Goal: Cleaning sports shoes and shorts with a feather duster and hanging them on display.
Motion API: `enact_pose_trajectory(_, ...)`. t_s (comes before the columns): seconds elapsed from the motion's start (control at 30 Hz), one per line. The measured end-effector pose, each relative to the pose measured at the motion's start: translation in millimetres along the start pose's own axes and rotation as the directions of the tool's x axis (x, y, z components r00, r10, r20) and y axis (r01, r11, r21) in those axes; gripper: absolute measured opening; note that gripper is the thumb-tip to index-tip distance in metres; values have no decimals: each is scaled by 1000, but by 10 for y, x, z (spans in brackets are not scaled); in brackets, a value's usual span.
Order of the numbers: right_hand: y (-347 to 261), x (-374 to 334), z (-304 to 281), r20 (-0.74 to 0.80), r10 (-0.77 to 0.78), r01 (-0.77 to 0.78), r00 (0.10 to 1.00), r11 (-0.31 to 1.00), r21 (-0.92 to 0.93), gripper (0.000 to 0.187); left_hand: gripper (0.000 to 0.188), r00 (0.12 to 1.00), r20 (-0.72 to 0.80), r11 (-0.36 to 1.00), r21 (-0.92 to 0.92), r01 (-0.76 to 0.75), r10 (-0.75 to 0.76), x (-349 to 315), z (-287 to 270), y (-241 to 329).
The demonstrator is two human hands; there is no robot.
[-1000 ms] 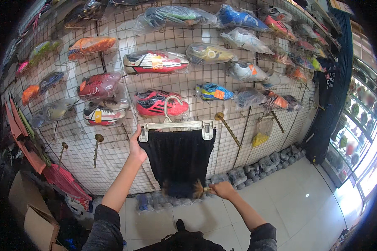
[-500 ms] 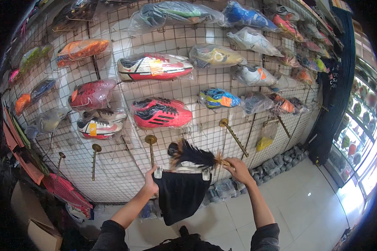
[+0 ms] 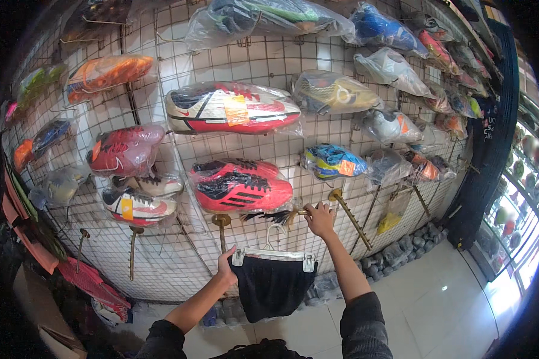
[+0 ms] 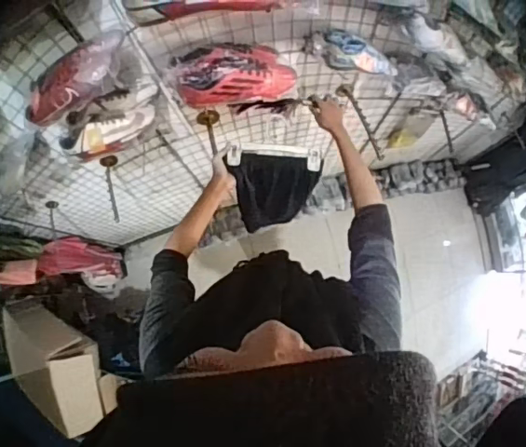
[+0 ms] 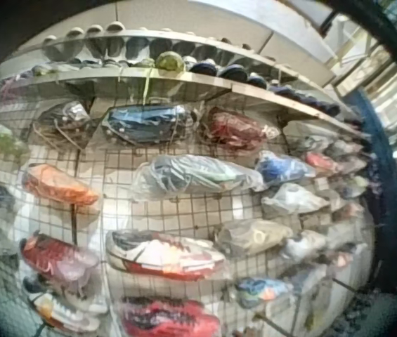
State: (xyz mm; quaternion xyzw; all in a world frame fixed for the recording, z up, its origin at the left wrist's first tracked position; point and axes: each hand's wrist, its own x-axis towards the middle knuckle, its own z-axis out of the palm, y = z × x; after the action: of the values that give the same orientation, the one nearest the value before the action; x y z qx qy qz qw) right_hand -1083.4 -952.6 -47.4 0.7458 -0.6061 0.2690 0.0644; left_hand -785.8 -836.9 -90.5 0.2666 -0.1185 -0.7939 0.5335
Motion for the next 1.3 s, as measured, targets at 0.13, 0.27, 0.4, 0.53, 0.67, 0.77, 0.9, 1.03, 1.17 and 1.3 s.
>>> enact_pose_trajectory(0.13,82,277,193,90,46,-47,995,999,3,24,46,1000,-26,1000,4,-6,6,90,67,144)
enact_pose_trajectory(0.27,81,405,344,142,93,-88,986,995,-38,26,44,999,-43,1000,11,-20,20,221,-42,256)
enact_pose_trajectory(0.4,27,432,463,236,182,-173,955,983,-59,31,27,989,-136,996,-54,-65,57,459,-296,329)
enact_pose_trajectory(0.53,53,361,541,166,129,-103,978,982,-157,32,26,995,-98,998,-57,26,-32,510,-317,391)
enact_pose_trajectory(0.67,-41,255,398,-115,-27,15,993,994,-104,29,29,999,-32,997,-73,-16,13,380,-149,382)
enact_pose_trajectory(0.77,-271,69,184,-305,-81,100,949,994,47,22,33,997,-53,995,-83,-63,59,305,-129,335)
enact_pose_trajectory(0.9,-83,-187,183,-287,114,47,951,864,501,24,44,999,24,997,-70,-28,30,200,11,192)
enact_pose_trajectory(1.03,-24,-511,-62,386,80,-395,919,169,903,45,52,995,86,998,-43,-38,41,105,-2,62)
enact_pose_trajectory(1.17,-86,-944,-261,541,-36,-542,840,-81,837,34,57,992,112,996,-71,-56,64,-65,31,-140)
enact_pose_trajectory(1.3,-145,-1357,-501,522,-39,-524,852,-79,848,25,51,992,100,992,-111,-64,75,-307,86,-358)
